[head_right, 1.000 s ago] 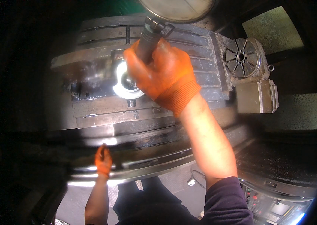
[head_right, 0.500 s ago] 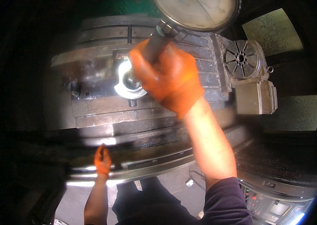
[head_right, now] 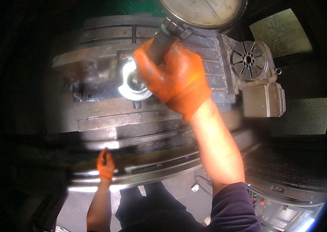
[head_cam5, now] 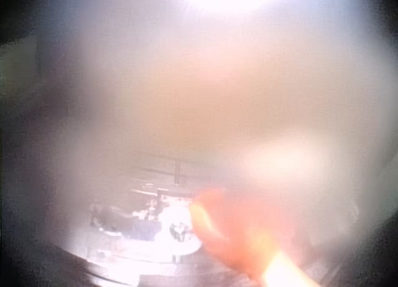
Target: The person opens a CNC machine door, uses a dial indicator to check a metal part clamped in a vise, removes the part, and then places a new metal part into the vise and tightens it with a wrench. The person then closes the machine door.
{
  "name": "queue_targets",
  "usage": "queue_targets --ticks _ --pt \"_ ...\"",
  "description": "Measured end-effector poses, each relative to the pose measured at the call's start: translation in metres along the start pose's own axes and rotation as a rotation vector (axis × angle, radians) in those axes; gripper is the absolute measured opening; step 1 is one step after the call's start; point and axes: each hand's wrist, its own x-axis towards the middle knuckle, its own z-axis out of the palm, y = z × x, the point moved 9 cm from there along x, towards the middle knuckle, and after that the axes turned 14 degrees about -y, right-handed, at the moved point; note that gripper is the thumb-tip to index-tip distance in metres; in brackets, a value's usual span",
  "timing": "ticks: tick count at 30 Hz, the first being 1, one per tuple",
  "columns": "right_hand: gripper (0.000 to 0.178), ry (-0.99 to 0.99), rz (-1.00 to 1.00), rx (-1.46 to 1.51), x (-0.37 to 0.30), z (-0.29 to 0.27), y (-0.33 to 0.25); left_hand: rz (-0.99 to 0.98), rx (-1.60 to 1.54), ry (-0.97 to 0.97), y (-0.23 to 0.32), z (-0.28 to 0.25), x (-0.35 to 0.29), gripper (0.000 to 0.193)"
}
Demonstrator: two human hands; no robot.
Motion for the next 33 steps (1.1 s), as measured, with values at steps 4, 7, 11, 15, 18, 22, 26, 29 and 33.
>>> queue_targets --ticks 4,7,11,15,18,22,26,29,33 --pt "0.009 -0.075 0.022 0.032 -0.005 -0.002 0.008 -0.146 -0.006 0.005 -0.006 0.003 -0.004 0.039" --pt "0.011 -0.023 0.033 0.101 -0.013 -0.008 0.007 -0.163 0.021 0.018 0.013 -0.004 -0.009 0.037" --pt "0.015 0.107 0.093 0.345 -0.031 -0.024 -0.007 -0.282 0.219 0.033 0.024 -0.030 -0.017 0.034" --pt "0.020 0.384 0.074 0.574 -0.082 -0.069 -0.025 -0.222 0.184 -0.019 0.049 -0.028 -0.017 0.034" --pt "0.019 0.580 0.099 0.637 -0.169 -0.105 -0.013 -0.105 0.283 -0.188 0.076 0.006 -0.012 0.033" --pt "0.022 0.504 0.204 0.807 -0.281 -0.115 -0.044 0.122 0.414 -0.487 0.114 0.078 -0.024 0.034" --pt "0.034 0.729 0.331 0.834 -0.447 -0.144 -0.105 0.201 0.008 -1.048 0.188 0.233 -0.096 0.034" --pt "0.031 1.024 0.263 0.548 -0.558 -0.182 -0.194 0.242 -0.020 -1.649 0.283 0.354 -0.244 0.046" --pt "0.048 1.280 0.145 0.335 -0.663 -0.227 -0.270 0.226 -0.273 -2.124 0.370 0.432 -0.411 0.070"
